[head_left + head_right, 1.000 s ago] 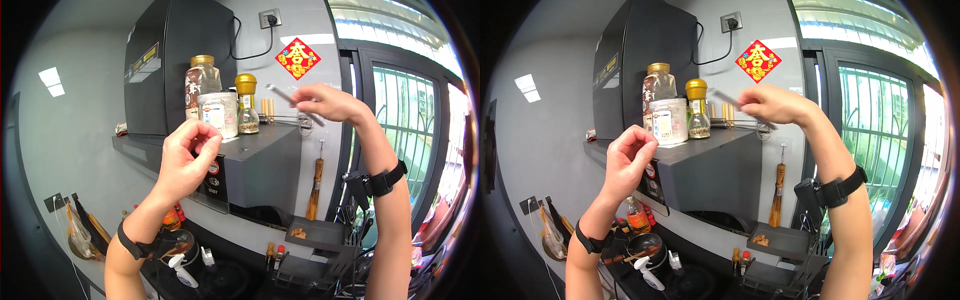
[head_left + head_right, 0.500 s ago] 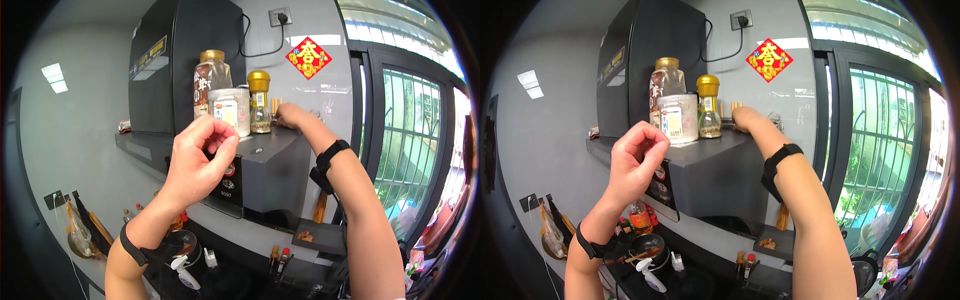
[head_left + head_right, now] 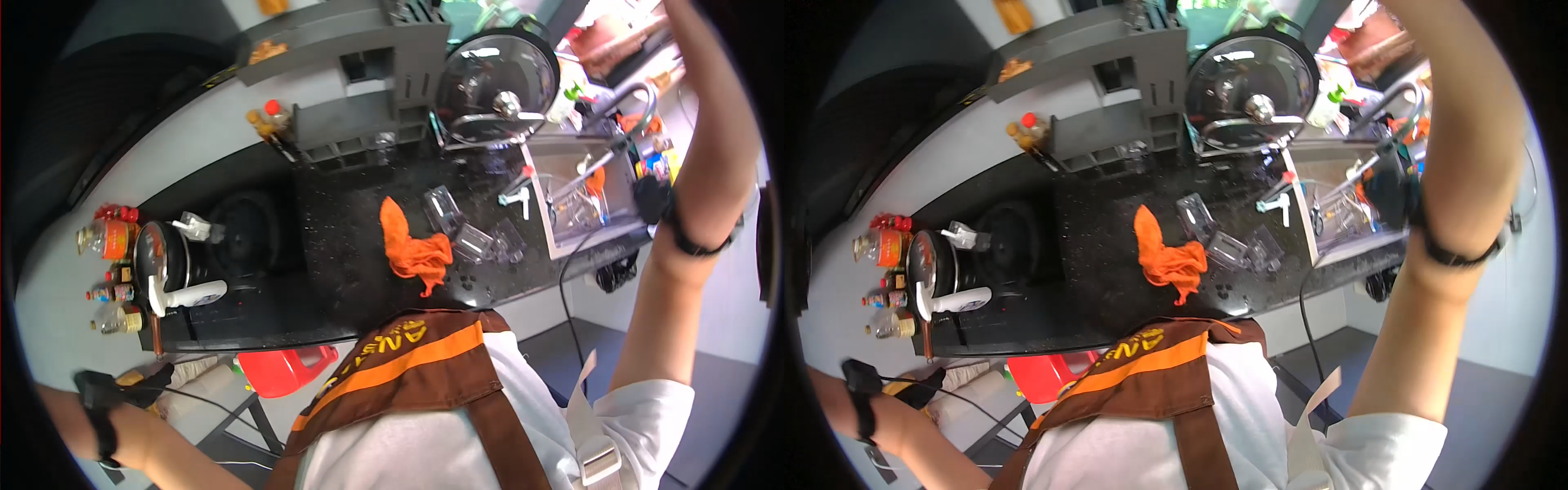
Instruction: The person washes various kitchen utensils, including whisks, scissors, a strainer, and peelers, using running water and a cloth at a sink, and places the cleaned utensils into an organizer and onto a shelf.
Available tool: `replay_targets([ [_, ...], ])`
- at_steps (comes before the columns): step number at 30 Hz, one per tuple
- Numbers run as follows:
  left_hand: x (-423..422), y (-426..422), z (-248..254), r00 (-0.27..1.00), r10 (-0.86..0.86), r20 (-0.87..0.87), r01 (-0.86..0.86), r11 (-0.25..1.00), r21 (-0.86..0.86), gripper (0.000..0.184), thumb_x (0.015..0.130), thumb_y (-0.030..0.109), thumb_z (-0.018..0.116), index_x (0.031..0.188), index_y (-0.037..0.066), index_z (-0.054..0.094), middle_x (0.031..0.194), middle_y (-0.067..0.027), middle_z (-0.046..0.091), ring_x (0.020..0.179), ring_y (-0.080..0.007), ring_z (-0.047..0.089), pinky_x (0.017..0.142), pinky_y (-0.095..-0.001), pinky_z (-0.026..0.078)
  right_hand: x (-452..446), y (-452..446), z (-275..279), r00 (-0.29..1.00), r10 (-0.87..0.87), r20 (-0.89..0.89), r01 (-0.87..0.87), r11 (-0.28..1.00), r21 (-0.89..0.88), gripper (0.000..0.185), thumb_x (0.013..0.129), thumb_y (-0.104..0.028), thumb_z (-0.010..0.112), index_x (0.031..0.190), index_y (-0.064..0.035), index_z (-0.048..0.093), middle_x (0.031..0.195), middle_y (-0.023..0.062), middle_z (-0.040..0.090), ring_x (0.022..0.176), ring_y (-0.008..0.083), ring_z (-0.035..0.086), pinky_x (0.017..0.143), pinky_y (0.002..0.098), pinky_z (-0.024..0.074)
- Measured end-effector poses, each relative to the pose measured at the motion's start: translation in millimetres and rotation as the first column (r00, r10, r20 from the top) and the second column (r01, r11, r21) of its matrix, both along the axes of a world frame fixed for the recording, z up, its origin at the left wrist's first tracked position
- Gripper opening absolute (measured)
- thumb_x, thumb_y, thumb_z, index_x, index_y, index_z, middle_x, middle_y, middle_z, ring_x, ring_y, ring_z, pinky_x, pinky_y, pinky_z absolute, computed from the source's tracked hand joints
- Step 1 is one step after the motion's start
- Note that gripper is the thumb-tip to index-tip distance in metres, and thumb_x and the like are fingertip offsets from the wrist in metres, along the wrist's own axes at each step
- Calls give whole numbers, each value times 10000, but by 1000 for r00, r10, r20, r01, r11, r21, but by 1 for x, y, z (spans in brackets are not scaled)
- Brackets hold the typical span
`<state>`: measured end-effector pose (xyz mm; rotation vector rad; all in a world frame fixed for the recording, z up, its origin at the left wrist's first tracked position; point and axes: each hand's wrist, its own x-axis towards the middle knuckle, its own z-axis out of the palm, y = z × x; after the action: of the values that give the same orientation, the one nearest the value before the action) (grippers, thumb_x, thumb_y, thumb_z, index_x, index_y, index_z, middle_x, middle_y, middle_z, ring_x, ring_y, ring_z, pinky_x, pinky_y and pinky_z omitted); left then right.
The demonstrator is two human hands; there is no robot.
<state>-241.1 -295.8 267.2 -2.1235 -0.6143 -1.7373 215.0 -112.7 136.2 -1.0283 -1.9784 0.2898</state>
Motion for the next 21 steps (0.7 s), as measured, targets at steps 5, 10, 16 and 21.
replay_targets([
  [5,54,-3,-198,904,134,406,8,944,-329,281,716,222,552,896,6,565,896,-209,551,903,-307,524,865,-401,418,77,-9,-155,904,34,427,148,911,-385,141,802,-134,597,861,-16,643,768,158,631,695,283,621,658,347,474],
  [10,195,77,-338,984,154,84,22,366,-930,34,797,-4,587,810,24,574,727,-21,534,611,-77,481,548,-199,390,180,26,-403,755,-246,608,614,590,-524,419,713,-275,700,1042,-41,588,915,207,626,843,335,608,766,401,477],
  [16,311,104,-395,994,-99,-42,-19,226,-974,72,807,59,594,867,22,580,718,-51,549,573,-117,526,515,-232,419,169,57,-457,904,-252,345,325,930,-172,405,670,-78,686,1057,-105,568,910,145,532,899,321,520,803,383,441],
  [21,376,118,-429,992,-97,-80,-70,109,-992,89,824,98,579,863,18,575,754,-61,565,625,-142,568,555,-254,443,180,112,-479,697,-55,715,189,976,-108,155,762,-149,510,852,-100,626,926,91,554,934,247,531,725,363,461],
])
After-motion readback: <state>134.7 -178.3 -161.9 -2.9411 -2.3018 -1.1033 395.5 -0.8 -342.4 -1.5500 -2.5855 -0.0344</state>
